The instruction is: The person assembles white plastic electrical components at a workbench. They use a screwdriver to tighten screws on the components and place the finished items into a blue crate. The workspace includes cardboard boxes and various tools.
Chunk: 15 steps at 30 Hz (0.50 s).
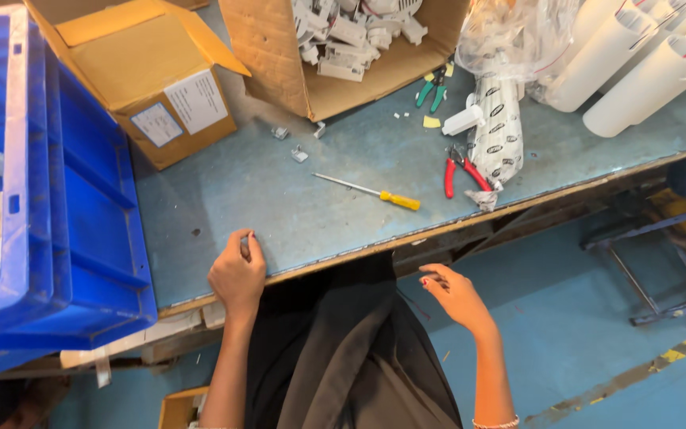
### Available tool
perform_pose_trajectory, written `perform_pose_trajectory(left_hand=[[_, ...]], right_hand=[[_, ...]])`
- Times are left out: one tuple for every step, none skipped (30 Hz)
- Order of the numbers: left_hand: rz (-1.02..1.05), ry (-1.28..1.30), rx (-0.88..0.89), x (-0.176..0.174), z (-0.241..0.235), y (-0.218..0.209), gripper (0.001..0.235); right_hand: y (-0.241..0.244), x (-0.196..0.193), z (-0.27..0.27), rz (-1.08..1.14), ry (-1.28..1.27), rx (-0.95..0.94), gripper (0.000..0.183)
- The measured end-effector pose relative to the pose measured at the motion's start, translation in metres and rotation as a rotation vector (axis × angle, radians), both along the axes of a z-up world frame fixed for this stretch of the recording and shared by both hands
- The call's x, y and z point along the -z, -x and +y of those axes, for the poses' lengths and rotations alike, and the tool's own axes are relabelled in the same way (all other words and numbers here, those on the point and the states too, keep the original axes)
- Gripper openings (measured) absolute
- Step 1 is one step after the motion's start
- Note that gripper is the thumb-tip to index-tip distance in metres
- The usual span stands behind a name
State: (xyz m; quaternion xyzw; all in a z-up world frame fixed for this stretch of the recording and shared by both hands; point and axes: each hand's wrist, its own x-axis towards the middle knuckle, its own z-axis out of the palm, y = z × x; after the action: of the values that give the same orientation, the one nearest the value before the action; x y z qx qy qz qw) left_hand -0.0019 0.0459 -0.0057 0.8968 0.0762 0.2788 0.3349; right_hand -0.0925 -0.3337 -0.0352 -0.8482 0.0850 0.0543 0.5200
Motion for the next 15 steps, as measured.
perform_pose_trajectory(left_hand=[[0.002,0.002,-0.003,0.000,-0.001,-0.001,0.011],[-0.007,-0.002,-0.003,-0.001,-0.001,-0.002,0.011],[-0.014,-0.008,-0.003,-0.001,0.000,-0.002,0.011],[-0.021,-0.014,-0.003,-0.001,0.000,-0.003,0.011],[-0.006,-0.003,-0.002,0.000,0.000,-0.002,0.011],[0.010,0.007,-0.001,0.001,0.001,-0.002,0.011],[0.023,0.018,-0.001,0.001,0.001,-0.002,0.011],[0.025,0.020,0.003,0.002,0.001,0.000,0.011],[0.025,0.023,0.009,0.002,0.001,0.000,0.011],[0.025,0.026,0.014,0.001,0.000,-0.001,0.011],[0.033,0.017,0.015,0.001,0.001,-0.001,0.011],[0.040,0.008,0.016,0.001,0.000,-0.001,0.011],[0.048,-0.001,0.018,0.000,0.001,-0.001,0.011],[0.043,-0.002,0.020,0.000,0.001,-0.001,0.011],[0.043,-0.002,0.022,-0.001,0.001,-0.001,0.011]], right_hand=[[-0.005,-0.006,-0.002,-0.031,-0.043,0.013,0.033],[-0.013,-0.012,-0.004,-0.063,-0.086,0.026,0.031],[-0.020,-0.017,-0.004,-0.093,-0.131,0.038,0.029],[-0.029,-0.021,-0.005,-0.121,-0.118,0.061,0.027],[-0.036,-0.026,-0.004,-0.143,-0.105,0.083,0.026],[-0.043,-0.030,-0.004,-0.166,-0.091,0.105,0.025],[-0.052,-0.035,-0.004,-0.209,-0.091,0.094,0.024],[-0.060,-0.040,-0.005,-0.251,-0.091,0.082,0.023],[-0.070,-0.045,-0.006,-0.296,-0.089,0.071,0.023],[-0.083,-0.051,-0.010,-0.358,-0.002,0.079,0.022],[-0.097,-0.055,-0.016,-0.417,0.084,0.092,0.022],[-0.113,-0.059,-0.023,-0.475,0.171,0.104,0.022],[-0.133,-0.062,-0.032,-0.579,0.330,0.105,0.026],[-0.156,-0.064,-0.044,-0.680,0.490,0.105,0.033],[-0.179,-0.064,-0.056,-0.720,0.647,0.128,0.043]])
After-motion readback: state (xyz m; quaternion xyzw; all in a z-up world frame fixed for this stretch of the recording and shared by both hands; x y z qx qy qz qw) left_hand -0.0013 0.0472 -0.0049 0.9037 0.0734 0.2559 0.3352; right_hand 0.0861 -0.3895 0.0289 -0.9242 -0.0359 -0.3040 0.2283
